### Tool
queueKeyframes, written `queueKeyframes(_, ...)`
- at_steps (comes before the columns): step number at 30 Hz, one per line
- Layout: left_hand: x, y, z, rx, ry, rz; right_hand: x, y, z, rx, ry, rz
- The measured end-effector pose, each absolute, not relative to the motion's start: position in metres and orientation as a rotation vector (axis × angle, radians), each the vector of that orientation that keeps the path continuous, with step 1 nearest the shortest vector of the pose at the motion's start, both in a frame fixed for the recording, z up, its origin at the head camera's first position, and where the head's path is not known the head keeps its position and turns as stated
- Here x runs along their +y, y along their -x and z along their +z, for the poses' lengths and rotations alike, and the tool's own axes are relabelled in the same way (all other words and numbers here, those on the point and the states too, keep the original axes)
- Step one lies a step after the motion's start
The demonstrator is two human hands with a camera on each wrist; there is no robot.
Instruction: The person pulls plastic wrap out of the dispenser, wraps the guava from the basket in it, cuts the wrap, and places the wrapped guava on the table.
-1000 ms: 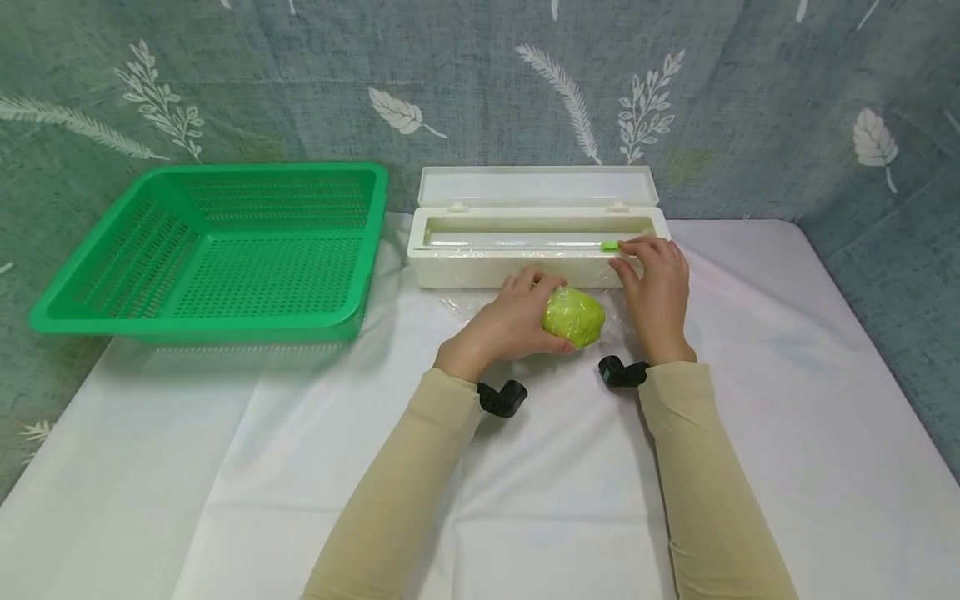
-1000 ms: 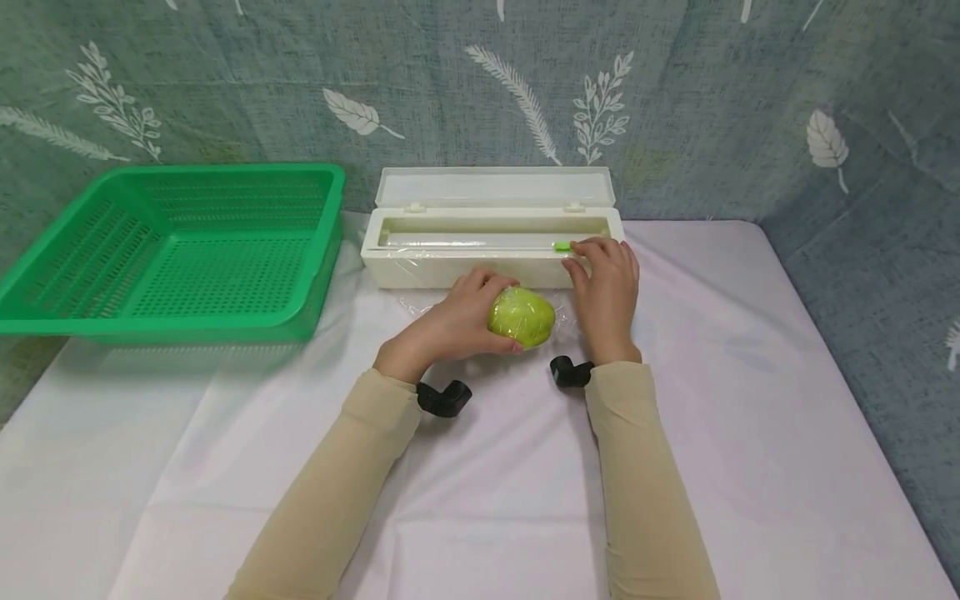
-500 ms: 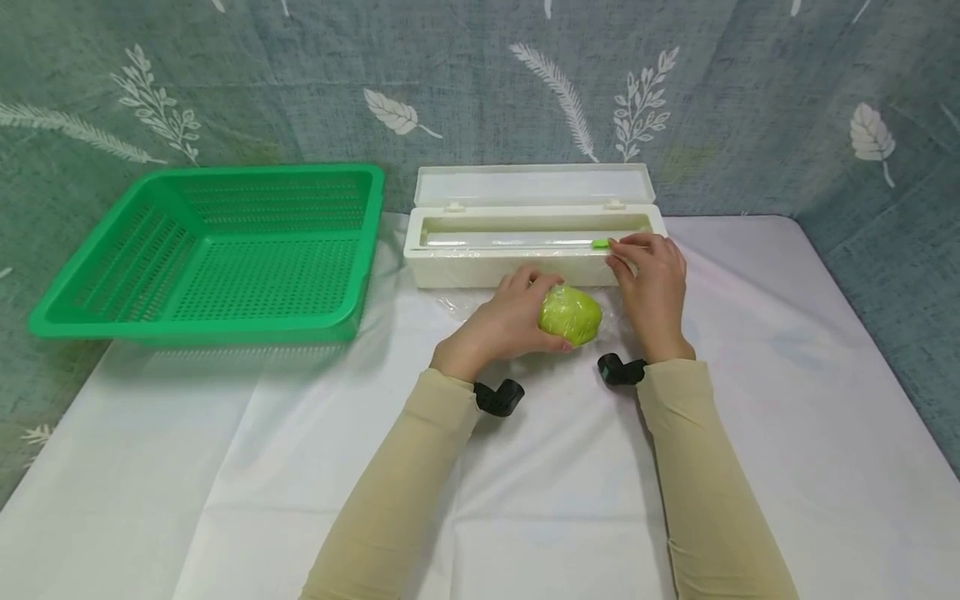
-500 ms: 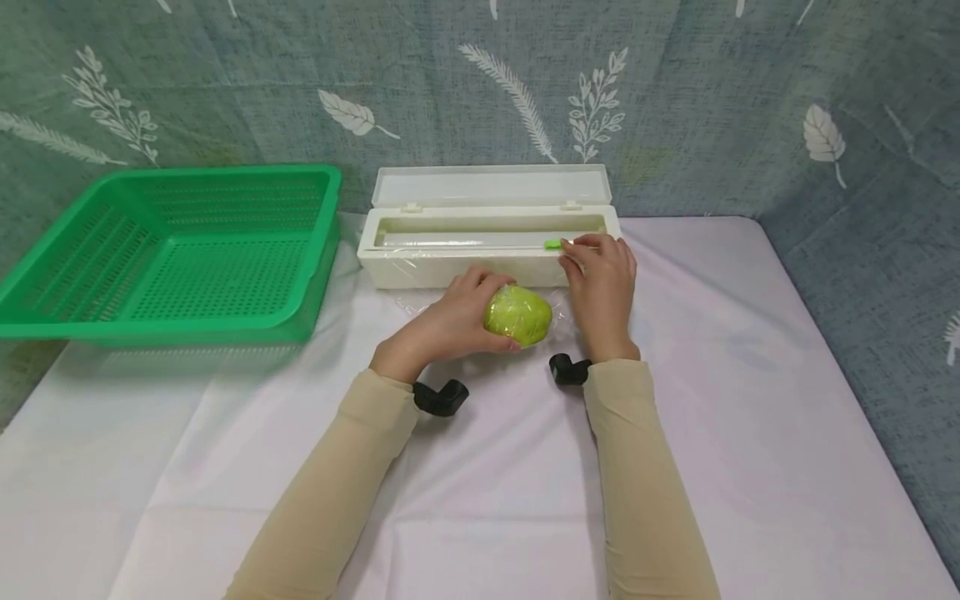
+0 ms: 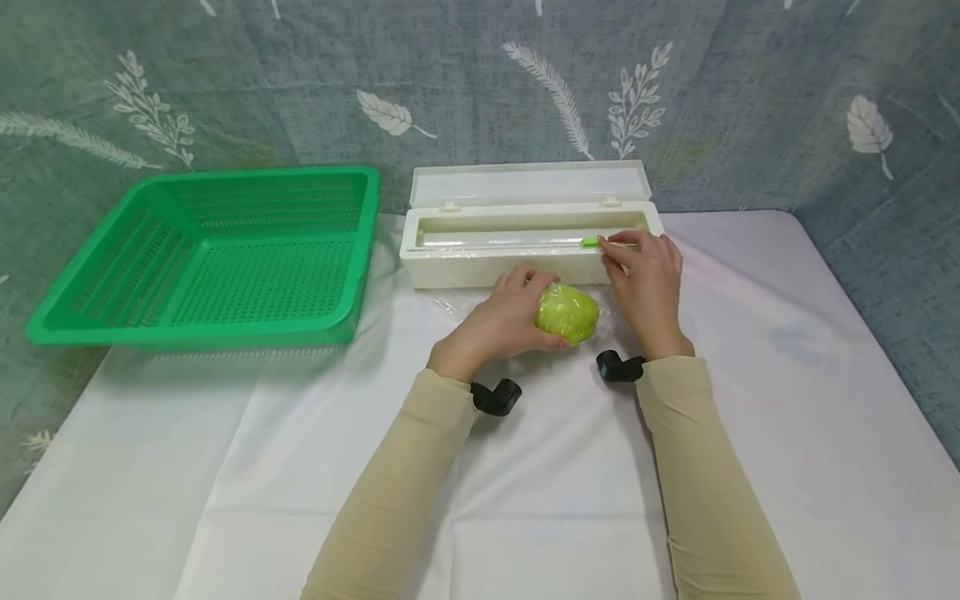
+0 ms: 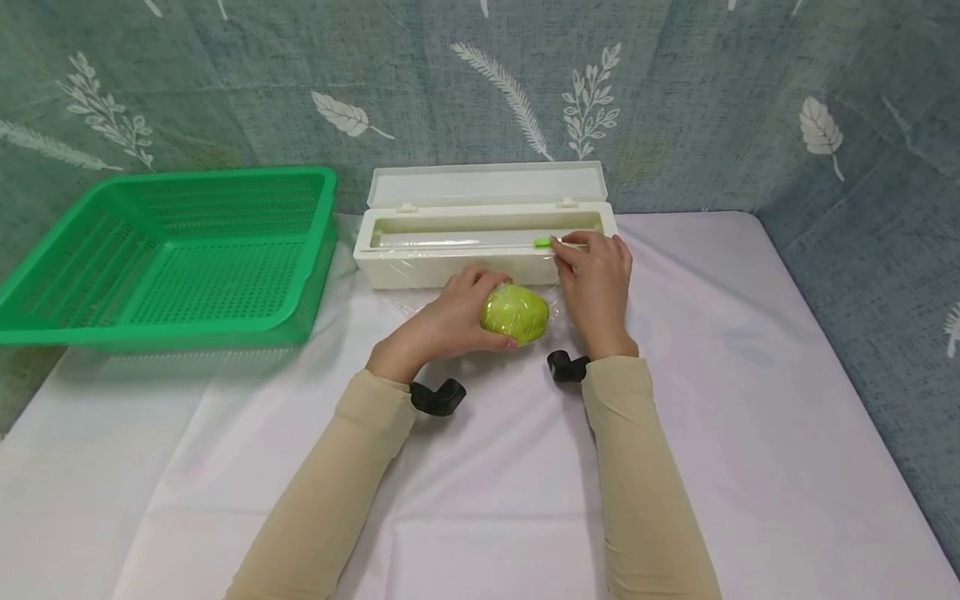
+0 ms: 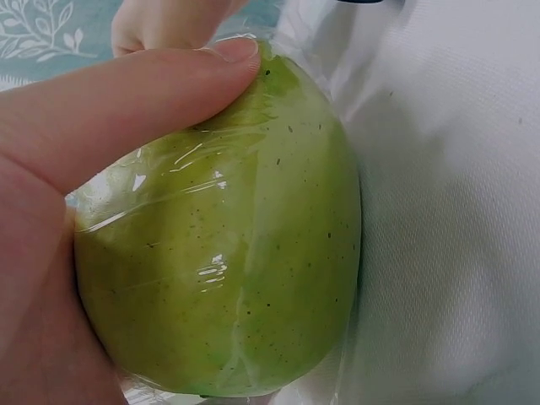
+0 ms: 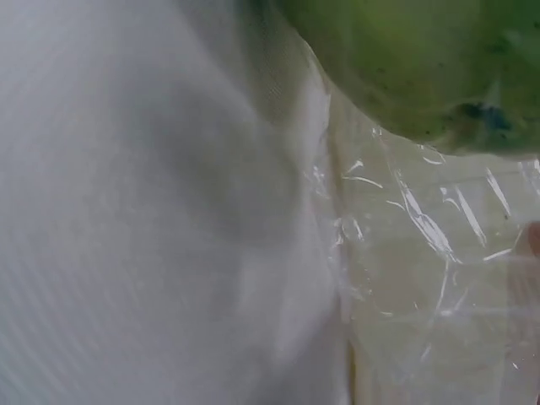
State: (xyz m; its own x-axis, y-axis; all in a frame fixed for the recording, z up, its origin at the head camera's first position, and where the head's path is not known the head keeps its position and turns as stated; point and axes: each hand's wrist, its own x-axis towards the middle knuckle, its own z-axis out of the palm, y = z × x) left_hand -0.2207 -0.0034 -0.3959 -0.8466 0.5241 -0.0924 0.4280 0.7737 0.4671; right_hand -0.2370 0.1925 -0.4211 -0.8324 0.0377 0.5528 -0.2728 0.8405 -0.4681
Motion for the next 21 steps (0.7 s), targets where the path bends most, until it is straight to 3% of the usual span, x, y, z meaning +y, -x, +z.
queueKeyframes(21, -0.004, 0.220, -0.397, 2.754, -0.735, 0.647, 0.182, 0.232, -0.404, -2.783, -0.376, 0.739)
